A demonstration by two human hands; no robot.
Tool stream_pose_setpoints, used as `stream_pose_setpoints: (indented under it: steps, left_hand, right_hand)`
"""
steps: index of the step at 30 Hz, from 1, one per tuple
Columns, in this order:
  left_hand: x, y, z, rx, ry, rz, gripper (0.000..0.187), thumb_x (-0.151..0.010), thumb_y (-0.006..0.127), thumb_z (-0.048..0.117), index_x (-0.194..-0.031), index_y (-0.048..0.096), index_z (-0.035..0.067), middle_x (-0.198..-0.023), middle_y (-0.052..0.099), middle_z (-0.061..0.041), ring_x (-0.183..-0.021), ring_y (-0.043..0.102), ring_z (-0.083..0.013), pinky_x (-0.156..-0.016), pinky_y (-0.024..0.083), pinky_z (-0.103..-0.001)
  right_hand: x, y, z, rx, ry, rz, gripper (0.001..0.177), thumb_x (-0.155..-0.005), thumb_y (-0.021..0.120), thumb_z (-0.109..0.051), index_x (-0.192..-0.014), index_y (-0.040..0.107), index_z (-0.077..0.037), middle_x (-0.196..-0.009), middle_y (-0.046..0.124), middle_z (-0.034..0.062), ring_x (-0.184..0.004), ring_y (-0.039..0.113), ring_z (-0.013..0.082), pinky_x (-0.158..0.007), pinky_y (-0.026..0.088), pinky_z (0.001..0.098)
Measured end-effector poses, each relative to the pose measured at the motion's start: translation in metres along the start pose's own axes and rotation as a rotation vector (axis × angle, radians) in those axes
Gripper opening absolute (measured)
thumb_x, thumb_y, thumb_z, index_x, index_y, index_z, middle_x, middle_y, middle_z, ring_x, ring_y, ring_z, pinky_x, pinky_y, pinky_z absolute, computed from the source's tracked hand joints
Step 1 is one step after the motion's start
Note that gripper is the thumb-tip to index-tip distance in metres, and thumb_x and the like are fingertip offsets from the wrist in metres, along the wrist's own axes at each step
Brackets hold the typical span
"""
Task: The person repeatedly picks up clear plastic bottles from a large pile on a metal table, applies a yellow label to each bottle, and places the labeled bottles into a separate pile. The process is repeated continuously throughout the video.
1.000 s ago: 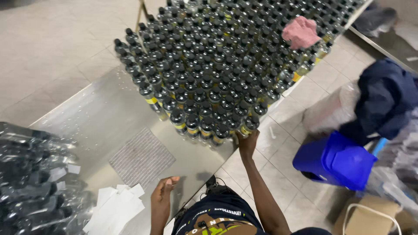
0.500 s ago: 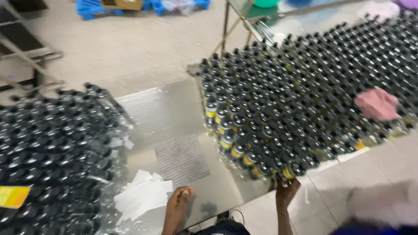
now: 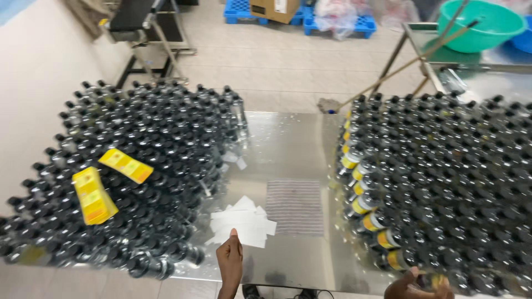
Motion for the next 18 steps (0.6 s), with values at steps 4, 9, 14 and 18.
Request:
stream_pose_setpoints:
  steps: [4,9,14,18]
  left_hand:
    - [-0.009,-0.062,-0.01,-0.102,0.135,0.192,0.058,-0.112,0.052,0.02,-0.063,0.022,0.015,-0.051,0.021,0.004,-0.052,0.02,-0.0055,-0.137,0.034,-0.055]
    - [-0.002,-0.126,0.031,-0.1,0.237,0.444,0.056,-0.113,0.052,0.02,-0.068,0.018,0.019,-0.054,0.018,0.005,-0.057,0.015,-0.0052,-0.134,0.033,-0.06]
    - [0.01,-0.185,0.083,-0.061,0.307,0.73,0.06,-0.116,0.047,0.027,-0.063,0.022,0.018,-0.055,0.022,0.002,-0.051,0.02,-0.0093,-0.051,0.013,-0.033]
    - [0.017,-0.213,0.151,-0.084,0.5,0.791,0.061,-0.117,0.045,0.024,-0.061,0.022,0.017,-0.052,0.022,0.002,-0.046,0.022,-0.009,-0.048,0.014,-0.03]
  right_hand:
    - [-0.01,0.027,-0.051,-0.324,-0.32,0.051,0.049,-0.123,0.052,-0.03,-0.126,0.06,0.018,-0.122,0.057,0.0331,-0.112,0.058,0.0477,-0.103,0.052,0.059]
    - [0.02,0.096,-0.091,-0.753,-0.358,-0.125,0.057,-0.124,0.046,-0.029,-0.11,0.077,0.016,-0.107,0.075,0.0299,-0.1,0.067,0.0455,-0.09,0.055,0.0542]
    - [0.084,0.136,-0.148,-0.891,-0.353,-0.38,0.065,-0.125,0.034,-0.019,-0.074,0.071,-0.003,-0.072,0.07,0.0096,-0.059,0.062,0.0314,-0.059,0.042,0.0449]
    - [0.159,0.141,-0.184,-0.92,-0.251,-0.624,0.065,-0.124,0.031,-0.019,-0.069,0.064,-0.011,-0.067,0.066,0.0014,-0.056,0.056,0.0262,-0.06,0.042,0.0418]
Point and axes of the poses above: each hand's wrist, its own x-axis away from the middle knuckle, its own y-axis out of the palm, z = x × y, the point moved 6 cm from there along -x, towards the middle knuckle
